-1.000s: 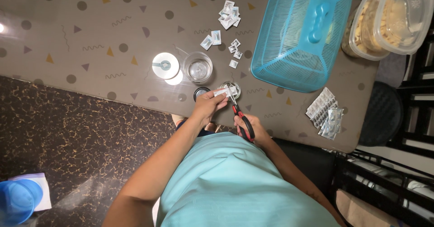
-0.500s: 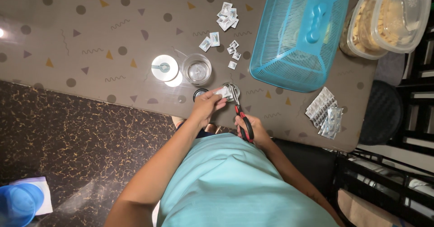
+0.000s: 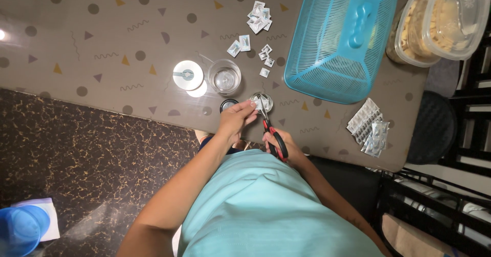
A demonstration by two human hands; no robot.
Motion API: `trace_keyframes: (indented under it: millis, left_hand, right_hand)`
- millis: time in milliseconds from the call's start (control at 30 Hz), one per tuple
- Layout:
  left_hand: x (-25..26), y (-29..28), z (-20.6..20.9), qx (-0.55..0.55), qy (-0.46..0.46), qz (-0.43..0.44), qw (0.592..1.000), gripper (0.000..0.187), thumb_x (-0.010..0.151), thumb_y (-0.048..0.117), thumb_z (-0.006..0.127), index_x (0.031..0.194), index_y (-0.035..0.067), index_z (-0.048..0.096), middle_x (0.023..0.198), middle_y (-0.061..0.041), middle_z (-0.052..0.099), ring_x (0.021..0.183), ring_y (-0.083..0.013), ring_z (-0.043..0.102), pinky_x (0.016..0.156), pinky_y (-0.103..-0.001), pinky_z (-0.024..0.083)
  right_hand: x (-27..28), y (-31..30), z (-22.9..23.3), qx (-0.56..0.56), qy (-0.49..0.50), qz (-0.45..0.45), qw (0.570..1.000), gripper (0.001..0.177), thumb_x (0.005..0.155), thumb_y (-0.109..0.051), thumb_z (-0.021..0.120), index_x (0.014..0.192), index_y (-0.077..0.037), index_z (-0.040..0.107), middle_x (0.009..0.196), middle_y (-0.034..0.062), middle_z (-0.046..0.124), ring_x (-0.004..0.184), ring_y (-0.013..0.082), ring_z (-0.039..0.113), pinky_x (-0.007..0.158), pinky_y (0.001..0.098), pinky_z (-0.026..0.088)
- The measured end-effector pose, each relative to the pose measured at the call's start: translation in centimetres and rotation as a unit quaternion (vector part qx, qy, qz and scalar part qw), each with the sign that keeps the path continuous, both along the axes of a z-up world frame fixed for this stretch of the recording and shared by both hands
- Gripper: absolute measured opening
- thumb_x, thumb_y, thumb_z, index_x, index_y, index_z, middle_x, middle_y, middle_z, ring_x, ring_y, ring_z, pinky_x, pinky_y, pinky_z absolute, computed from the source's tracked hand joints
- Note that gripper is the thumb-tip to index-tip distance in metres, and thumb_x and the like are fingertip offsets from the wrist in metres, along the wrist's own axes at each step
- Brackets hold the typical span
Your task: The person uses scissors to cut individual compartments from blister packs and places the cut pieces into a small glass jar on the table.
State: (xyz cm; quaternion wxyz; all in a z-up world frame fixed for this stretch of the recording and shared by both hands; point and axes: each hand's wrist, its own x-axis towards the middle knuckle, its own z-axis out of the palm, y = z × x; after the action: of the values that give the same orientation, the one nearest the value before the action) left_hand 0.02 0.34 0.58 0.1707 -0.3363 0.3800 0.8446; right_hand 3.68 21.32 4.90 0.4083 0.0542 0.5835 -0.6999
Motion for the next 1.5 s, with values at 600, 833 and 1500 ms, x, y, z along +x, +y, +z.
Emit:
trace_keyframes:
  millis: [600, 833, 1500]
  left_hand:
    - [0.3, 0.6, -0.6, -0.009, -0.012, 0.004, 1.000, 0.030, 0.089, 0.011, 0.077, 0.114, -0.004, 0.069, 0.105, -0.011, 0.074, 0.092, -0.0181, 0.073, 0.082, -0.028, 0.062]
    - [0.3, 0.5, -0.5, -0.014, -0.018, 0.002, 1.000, 0.031, 0.088, 0.011, 0.078, 0.114, -0.005, 0.069, 0.104, -0.011, 0.074, 0.090, -0.0175, 0.073, 0.080, -0.027, 0.062]
    - [-0.1, 0.4, 0.8, -0.452, 0.202, -0.135, 0.858, 0.027, 0.085, 0.015, 0.080, 0.109, 0.002, 0.079, 0.079, -0.009, 0.077, 0.066, -0.0088, 0.067, 0.065, -0.023, 0.051]
  right_hand:
    - [-0.1, -0.5, 0.8, -0.010, -0.012, -0.021, 1.000, 0.034, 0.101, -0.038, 0.062, 0.097, -0.004, 0.062, 0.080, 0.0024, 0.058, 0.070, 0.0105, 0.057, 0.064, 0.0247, 0.049]
    - [0.0, -0.2, -0.2, 0.079, 0.006, -0.011, 0.997, 0.039, 0.099, -0.042, 0.064, 0.091, -0.005, 0.065, 0.070, 0.0013, 0.061, 0.060, 0.0076, 0.056, 0.054, 0.0215, 0.044]
    - [-0.3, 1.2, -0.1, 0.083, -0.015, -0.121, 0.989, 0.038, 0.096, -0.042, 0.067, 0.093, -0.004, 0.066, 0.069, 0.0026, 0.060, 0.055, 0.0117, 0.060, 0.051, 0.0270, 0.053]
